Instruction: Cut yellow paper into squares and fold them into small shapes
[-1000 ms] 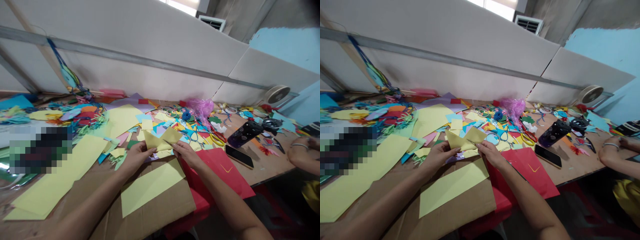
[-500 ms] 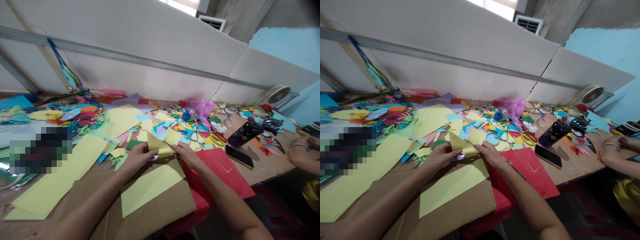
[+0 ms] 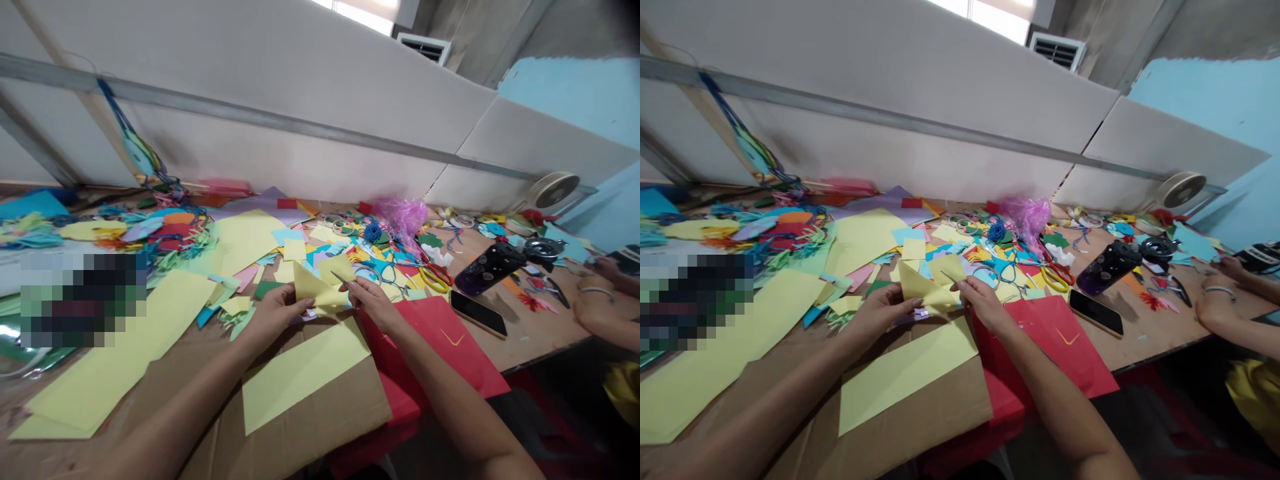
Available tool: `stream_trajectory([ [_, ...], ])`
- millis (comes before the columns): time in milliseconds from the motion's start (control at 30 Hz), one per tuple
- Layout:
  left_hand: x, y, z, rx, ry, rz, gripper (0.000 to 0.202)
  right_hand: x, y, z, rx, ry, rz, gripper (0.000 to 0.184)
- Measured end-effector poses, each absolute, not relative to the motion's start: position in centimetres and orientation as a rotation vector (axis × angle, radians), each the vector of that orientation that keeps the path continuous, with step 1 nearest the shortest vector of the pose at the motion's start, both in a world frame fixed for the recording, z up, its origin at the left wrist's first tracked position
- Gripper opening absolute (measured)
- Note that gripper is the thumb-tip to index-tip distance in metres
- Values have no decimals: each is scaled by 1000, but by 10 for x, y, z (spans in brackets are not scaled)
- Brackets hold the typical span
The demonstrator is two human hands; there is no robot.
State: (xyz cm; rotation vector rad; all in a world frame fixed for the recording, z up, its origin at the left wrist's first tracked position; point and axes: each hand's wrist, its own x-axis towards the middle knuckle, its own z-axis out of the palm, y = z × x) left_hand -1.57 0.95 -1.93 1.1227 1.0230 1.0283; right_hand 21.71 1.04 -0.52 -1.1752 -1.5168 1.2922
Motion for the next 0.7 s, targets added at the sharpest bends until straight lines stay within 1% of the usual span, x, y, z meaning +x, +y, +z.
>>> stream_trajectory([
  [233,-21,16,-25,1218,1090,1118,44,236,28,-12,-1540,-1792,665,19],
  [267,-21,16,-25,1220,1090,1130,43,237,29,-10,-1552,-1825,567,19],
  [367,-21,14,-22,1216,1093,1158,42,235,23,2,-1418,-1865,357,29],
  [433,-20,12,-19,1274,1117,1188,37,225,15,14,-1266,-1847,417,34],
  [567,-19,8,-16,1567,1193,1311,26,195,3,29,-1037,-1861,784,44],
  [600,-19,7,-16,1635,1195,1328,27,188,2,30,-1000,-1879,819,43],
  [700,-19,5,-15,1751,1162,1316,33,174,5,27,-927,-1878,764,30],
])
